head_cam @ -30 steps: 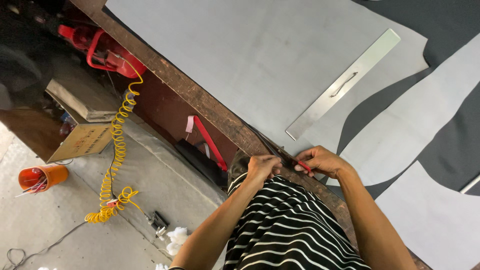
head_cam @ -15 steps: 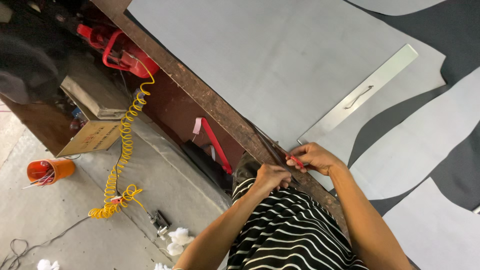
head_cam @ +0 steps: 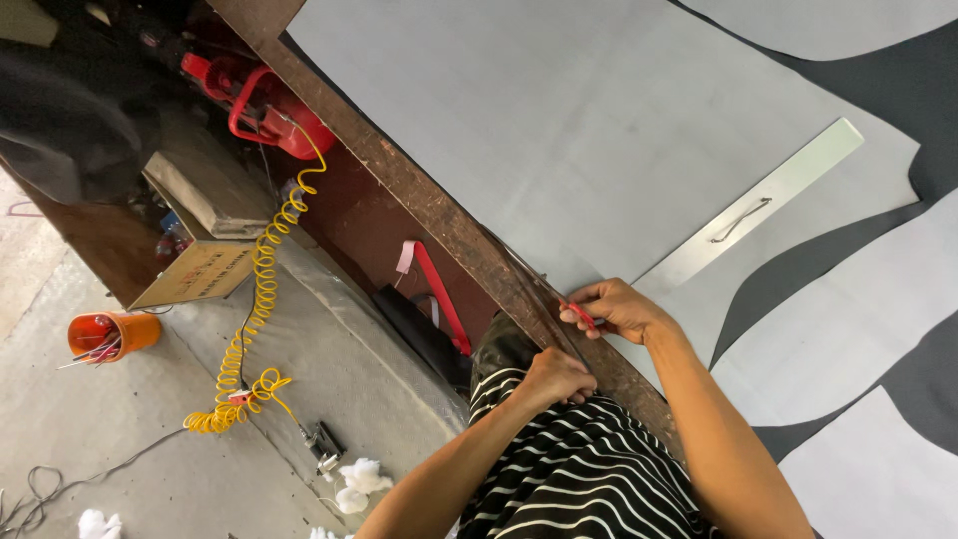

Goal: The person cuts curved white pattern pieces out of a large sheet of black material on a work table using red-handled shears, holding the material flat with one hand. They use a steel ruler and a white marking pencil to mark and align the material, then fold the cut black sheet over at the end.

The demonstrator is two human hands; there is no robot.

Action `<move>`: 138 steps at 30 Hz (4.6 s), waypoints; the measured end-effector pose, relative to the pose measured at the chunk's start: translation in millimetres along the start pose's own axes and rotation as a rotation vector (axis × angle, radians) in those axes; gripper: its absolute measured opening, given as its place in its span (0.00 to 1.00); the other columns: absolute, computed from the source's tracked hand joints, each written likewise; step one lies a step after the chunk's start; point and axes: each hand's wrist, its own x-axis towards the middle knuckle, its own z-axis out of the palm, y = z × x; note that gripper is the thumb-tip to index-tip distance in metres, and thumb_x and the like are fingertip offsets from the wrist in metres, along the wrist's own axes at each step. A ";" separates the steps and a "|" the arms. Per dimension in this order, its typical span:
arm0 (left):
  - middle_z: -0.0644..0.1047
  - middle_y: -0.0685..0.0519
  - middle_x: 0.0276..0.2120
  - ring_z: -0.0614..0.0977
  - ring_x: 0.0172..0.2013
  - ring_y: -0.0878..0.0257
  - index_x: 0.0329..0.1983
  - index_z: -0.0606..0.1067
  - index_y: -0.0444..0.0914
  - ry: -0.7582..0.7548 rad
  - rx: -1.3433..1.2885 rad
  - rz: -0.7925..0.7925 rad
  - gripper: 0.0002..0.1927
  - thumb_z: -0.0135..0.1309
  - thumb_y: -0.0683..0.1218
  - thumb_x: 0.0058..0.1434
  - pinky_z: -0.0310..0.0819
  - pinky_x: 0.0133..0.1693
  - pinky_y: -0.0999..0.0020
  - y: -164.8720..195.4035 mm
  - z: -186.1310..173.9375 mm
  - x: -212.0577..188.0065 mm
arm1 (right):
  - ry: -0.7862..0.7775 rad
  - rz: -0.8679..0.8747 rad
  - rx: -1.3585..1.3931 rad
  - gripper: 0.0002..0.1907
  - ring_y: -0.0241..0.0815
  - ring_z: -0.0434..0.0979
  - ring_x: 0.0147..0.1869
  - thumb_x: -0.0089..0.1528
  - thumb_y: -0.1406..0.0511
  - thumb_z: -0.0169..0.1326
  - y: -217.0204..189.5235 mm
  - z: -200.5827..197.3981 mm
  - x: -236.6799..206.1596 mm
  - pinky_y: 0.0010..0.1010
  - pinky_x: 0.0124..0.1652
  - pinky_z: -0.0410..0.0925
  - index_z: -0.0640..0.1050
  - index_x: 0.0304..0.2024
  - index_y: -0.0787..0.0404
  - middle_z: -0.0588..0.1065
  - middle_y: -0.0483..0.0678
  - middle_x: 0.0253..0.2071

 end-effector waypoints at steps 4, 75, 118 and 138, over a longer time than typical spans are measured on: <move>0.82 0.54 0.22 0.82 0.22 0.70 0.29 0.83 0.33 -0.016 0.077 0.001 0.08 0.64 0.44 0.52 0.76 0.24 0.77 -0.9 -2.6 0.8 | -0.010 0.005 -0.042 0.14 0.32 0.73 0.26 0.54 0.65 0.68 -9.2 5.1 13.7 0.22 0.26 0.68 0.84 0.40 0.65 0.78 0.44 0.27; 0.83 0.49 0.28 0.86 0.32 0.55 0.34 0.86 0.45 0.348 0.277 0.151 0.09 0.62 0.48 0.49 0.80 0.39 0.63 108.8 -261.7 27.5 | -0.079 0.027 0.072 0.14 0.35 0.73 0.25 0.51 0.70 0.68 -176.4 72.3 147.2 0.27 0.26 0.68 0.82 0.39 0.68 0.76 0.46 0.25; 0.85 0.50 0.31 0.83 0.25 0.70 0.47 0.82 0.33 0.743 -0.356 0.250 0.16 0.60 0.47 0.60 0.78 0.27 0.75 161.6 -438.4 84.9 | -0.032 0.016 -0.030 0.18 0.36 0.73 0.24 0.51 0.66 0.70 -260.6 123.1 217.7 0.27 0.26 0.68 0.82 0.41 0.69 0.77 0.47 0.25; 0.82 0.51 0.24 0.82 0.21 0.69 0.42 0.85 0.37 0.751 -0.284 0.309 0.11 0.58 0.45 0.60 0.76 0.25 0.73 147.3 -442.1 82.9 | -0.006 0.007 -0.047 0.16 0.35 0.74 0.30 0.54 0.67 0.68 -325.3 170.4 262.8 0.27 0.29 0.70 0.82 0.43 0.68 0.76 0.46 0.27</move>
